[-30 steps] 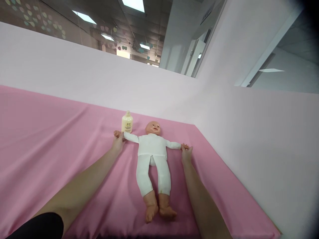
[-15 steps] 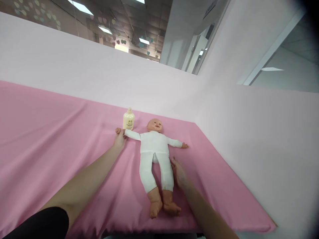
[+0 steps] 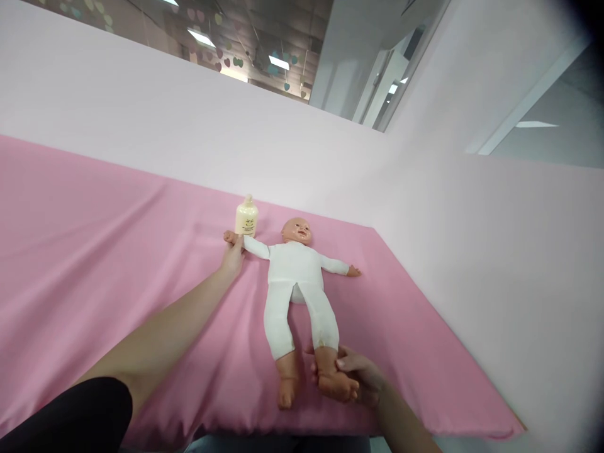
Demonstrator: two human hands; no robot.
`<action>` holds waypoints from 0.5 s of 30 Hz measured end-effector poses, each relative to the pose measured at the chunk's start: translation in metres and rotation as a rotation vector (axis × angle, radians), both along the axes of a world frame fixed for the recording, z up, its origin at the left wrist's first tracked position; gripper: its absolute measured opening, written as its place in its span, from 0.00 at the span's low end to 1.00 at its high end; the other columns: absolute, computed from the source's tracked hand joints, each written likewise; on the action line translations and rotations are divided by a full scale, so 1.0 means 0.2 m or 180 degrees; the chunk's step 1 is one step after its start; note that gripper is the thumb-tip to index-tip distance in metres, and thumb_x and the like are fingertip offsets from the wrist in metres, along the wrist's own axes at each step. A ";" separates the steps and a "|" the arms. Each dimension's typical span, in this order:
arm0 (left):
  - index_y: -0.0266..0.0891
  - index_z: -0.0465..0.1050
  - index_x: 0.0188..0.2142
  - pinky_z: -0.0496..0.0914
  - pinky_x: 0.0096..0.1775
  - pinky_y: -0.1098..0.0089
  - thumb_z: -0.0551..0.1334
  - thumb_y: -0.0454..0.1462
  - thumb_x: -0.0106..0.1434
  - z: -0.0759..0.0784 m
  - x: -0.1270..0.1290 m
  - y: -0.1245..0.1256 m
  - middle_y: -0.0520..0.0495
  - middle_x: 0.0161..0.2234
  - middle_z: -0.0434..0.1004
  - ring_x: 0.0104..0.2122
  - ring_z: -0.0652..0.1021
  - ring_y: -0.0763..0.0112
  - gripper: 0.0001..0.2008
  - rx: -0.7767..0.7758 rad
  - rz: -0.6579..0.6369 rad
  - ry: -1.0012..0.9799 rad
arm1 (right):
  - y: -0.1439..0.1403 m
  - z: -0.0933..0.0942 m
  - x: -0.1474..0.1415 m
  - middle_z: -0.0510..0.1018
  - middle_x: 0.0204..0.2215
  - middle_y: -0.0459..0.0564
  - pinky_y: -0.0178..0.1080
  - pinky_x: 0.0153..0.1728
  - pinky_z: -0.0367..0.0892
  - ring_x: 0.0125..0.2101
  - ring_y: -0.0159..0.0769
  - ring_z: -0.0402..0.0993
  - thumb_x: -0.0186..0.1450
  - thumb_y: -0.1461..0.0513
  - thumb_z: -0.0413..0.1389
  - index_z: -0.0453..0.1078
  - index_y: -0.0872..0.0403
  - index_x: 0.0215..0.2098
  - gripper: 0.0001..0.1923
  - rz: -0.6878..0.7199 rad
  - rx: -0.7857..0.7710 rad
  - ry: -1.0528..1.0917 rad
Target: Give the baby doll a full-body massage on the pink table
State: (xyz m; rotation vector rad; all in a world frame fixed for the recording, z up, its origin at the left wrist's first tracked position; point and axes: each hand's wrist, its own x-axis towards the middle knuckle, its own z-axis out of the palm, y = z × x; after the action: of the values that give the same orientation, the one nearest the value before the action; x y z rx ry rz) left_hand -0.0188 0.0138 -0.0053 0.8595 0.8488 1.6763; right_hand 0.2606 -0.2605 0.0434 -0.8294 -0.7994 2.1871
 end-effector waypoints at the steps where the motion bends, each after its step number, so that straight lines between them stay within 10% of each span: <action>1: 0.41 0.60 0.49 0.67 0.53 0.60 0.55 0.41 0.64 0.00 0.01 0.00 0.40 0.54 0.67 0.54 0.70 0.62 0.15 0.0068 0.0009 0.0123 | 0.02 0.01 0.01 0.77 0.34 0.54 0.36 0.40 0.68 0.35 0.36 0.77 0.51 0.62 0.62 0.72 0.60 0.43 0.21 0.0029 -0.0006 0.0007; 7: 0.38 0.64 0.48 0.63 0.56 0.58 0.61 0.40 0.59 0.04 0.10 -0.09 0.41 0.51 0.70 0.53 0.70 0.60 0.18 0.0717 -0.0119 0.1164 | 0.30 0.05 0.03 0.75 0.33 0.52 0.35 0.36 0.67 0.33 0.32 0.74 0.52 0.54 0.64 0.65 0.62 0.50 0.31 0.0378 0.0098 0.0340; 15: 0.39 0.65 0.52 0.59 0.59 0.55 0.56 0.42 0.63 0.08 0.16 -0.21 0.41 0.55 0.68 0.58 0.65 0.58 0.19 0.2373 -0.0793 0.3492 | 0.68 0.01 -0.01 0.72 0.30 0.48 0.29 0.28 0.68 0.28 0.27 0.70 0.61 0.55 0.53 0.65 0.61 0.47 0.21 0.0008 -0.0060 0.0521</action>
State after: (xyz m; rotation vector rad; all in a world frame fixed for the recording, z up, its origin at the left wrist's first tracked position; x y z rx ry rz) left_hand 0.0131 -0.0272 0.0098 2.4056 0.7184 1.2034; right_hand 0.2595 -0.1239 0.0452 -0.6485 -0.7001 2.2346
